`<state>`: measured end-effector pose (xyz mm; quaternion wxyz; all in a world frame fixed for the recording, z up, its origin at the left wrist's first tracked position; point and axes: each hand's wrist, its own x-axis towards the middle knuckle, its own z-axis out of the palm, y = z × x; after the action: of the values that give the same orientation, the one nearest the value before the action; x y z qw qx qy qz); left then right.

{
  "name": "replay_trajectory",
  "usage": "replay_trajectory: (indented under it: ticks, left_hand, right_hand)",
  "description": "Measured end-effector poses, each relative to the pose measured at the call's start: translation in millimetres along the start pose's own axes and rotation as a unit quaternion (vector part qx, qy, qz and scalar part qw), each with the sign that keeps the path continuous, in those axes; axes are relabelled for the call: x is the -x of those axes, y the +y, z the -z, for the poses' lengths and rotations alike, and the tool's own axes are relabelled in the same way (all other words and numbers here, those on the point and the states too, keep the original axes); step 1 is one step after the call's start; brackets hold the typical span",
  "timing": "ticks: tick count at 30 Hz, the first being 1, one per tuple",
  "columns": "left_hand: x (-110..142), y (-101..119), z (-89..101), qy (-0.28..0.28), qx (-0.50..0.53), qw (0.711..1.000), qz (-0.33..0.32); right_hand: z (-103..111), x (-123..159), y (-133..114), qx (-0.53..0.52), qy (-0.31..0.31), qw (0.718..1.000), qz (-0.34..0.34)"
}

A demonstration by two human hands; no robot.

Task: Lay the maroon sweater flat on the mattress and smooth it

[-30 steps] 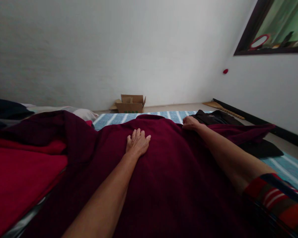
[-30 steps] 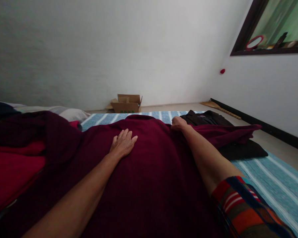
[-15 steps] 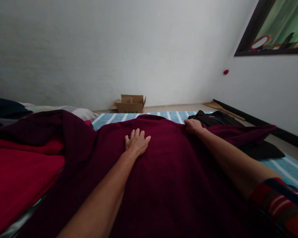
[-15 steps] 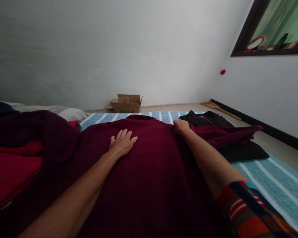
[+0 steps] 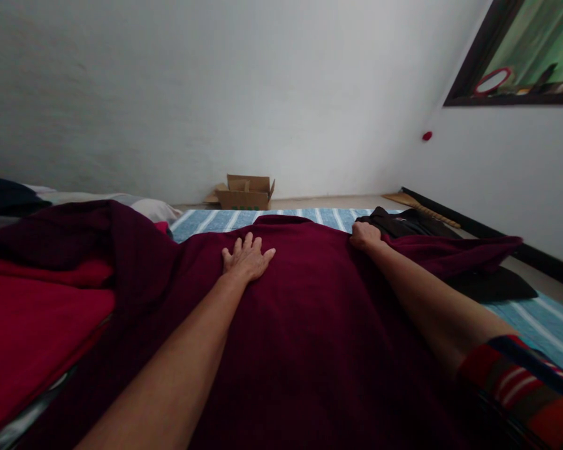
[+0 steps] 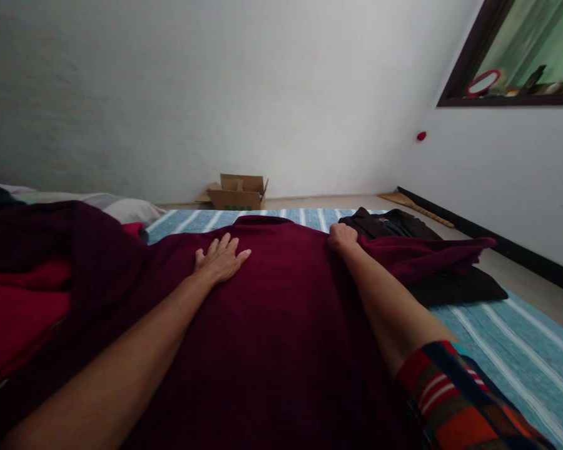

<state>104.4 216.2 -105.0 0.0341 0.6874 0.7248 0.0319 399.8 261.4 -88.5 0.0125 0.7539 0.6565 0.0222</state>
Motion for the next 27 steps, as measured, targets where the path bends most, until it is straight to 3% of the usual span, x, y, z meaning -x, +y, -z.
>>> replay_trajectory:
  ticks: [3, 7, 11, 16, 22, 24, 27]
  left_hand:
    - [1.2, 1.8, 1.3, -0.002, -0.001, 1.0, 0.003]
    - [3.0, 3.5, 3.1, -0.005, -0.003, 1.0, 0.003]
    - [4.2, 4.2, 3.3, -0.011, -0.003, 1.0, 0.004]
    - [0.7, 1.4, -0.1, -0.008, -0.005, 1.0, -0.001]
    - [8.1, 6.7, 3.2, 0.021, 0.004, 1.0, -0.008]
    - [20.3, 13.2, 4.9, 0.036, 0.003, 0.999, -0.038]
    - [41.1, 21.1, 3.5, -0.015, 0.002, 0.995, -0.103]
  right_hand:
    - [3.4, 8.9, -12.1, 0.001, 0.031, 0.999, 0.025]
    - [1.9, 27.3, -40.7, -0.022, 0.075, 0.99, 0.117]
    - [-14.2, 39.2, -56.1, -0.062, 0.055, 0.977, 0.196]
    - [-29.8, 33.4, -46.1, -0.089, 0.037, 0.975, 0.198]
    - [-20.9, 36.4, -45.1, -0.105, 0.033, 0.975, 0.192]
    - [-21.9, 46.1, -44.1, -0.104, 0.036, 0.974, 0.196]
    - [-30.5, 61.9, -38.0, -0.094, 0.03, 0.975, 0.199]
